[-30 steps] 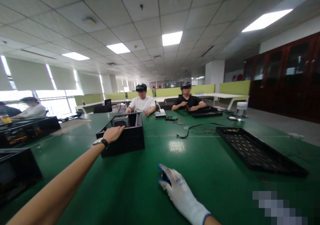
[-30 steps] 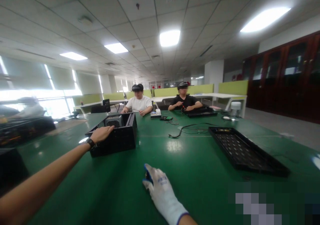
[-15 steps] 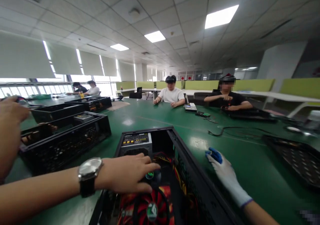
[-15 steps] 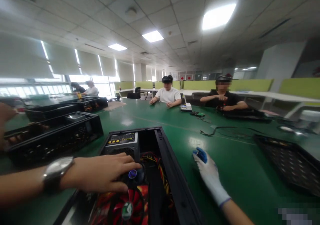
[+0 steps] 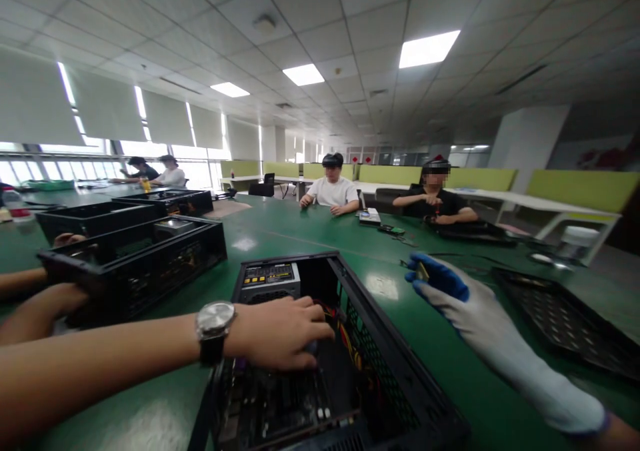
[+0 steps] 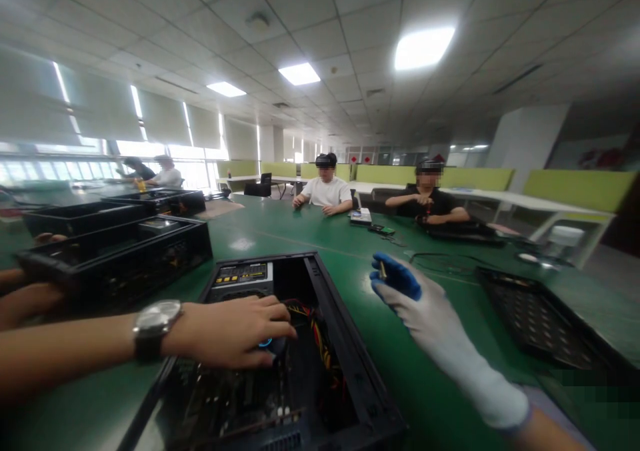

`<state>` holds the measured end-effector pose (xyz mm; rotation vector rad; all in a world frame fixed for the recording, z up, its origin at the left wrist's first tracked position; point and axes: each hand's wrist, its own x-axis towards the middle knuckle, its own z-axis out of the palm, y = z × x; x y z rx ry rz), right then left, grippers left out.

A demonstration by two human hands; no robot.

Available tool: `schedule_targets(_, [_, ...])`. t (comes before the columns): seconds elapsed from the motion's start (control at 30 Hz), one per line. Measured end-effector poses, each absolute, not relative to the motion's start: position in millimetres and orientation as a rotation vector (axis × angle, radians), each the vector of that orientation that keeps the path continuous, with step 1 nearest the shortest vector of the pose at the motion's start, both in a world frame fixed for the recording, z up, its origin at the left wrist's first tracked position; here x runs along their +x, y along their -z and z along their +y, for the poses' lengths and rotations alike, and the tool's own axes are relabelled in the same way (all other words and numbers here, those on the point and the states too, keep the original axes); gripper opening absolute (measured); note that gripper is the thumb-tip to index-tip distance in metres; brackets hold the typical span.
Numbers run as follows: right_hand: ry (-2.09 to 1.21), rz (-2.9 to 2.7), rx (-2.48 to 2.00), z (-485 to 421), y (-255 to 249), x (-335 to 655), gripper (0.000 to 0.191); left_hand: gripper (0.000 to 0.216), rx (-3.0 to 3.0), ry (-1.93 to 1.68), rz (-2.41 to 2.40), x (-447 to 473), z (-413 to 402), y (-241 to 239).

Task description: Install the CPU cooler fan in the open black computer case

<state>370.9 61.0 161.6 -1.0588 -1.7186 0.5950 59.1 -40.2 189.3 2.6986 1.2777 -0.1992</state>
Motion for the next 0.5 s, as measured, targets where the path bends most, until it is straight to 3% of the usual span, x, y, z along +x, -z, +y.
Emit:
schedule_targets(0.1, [-0.576,-1.974,-0.960,52,-178,339,0.056,0.083,2.786,0.433,1.350,48,-8,-152])
schedule_targets(0.2, [-0.521,-2.271,-0.792,48,-183,311,0.049,0.097,2.733,0.535,1.416,42,8,-130])
schedule_targets(0.37, [-0.248,-2.584,-0.725,60,-169,274,0.063,0.094,2.798,0.328,1.537,36,-23,-164])
schedule_targets(0.43, [-0.181,-2.691,-0.685,63,-160,249,0.057,0.086,2.758,0.112,1.619,27,-49,-195])
schedule_targets(0.5, [-0.213,-2.777,-0.548,61,-150,214,0.038,0.080,2.664,-0.080,1.688,15,-75,-224])
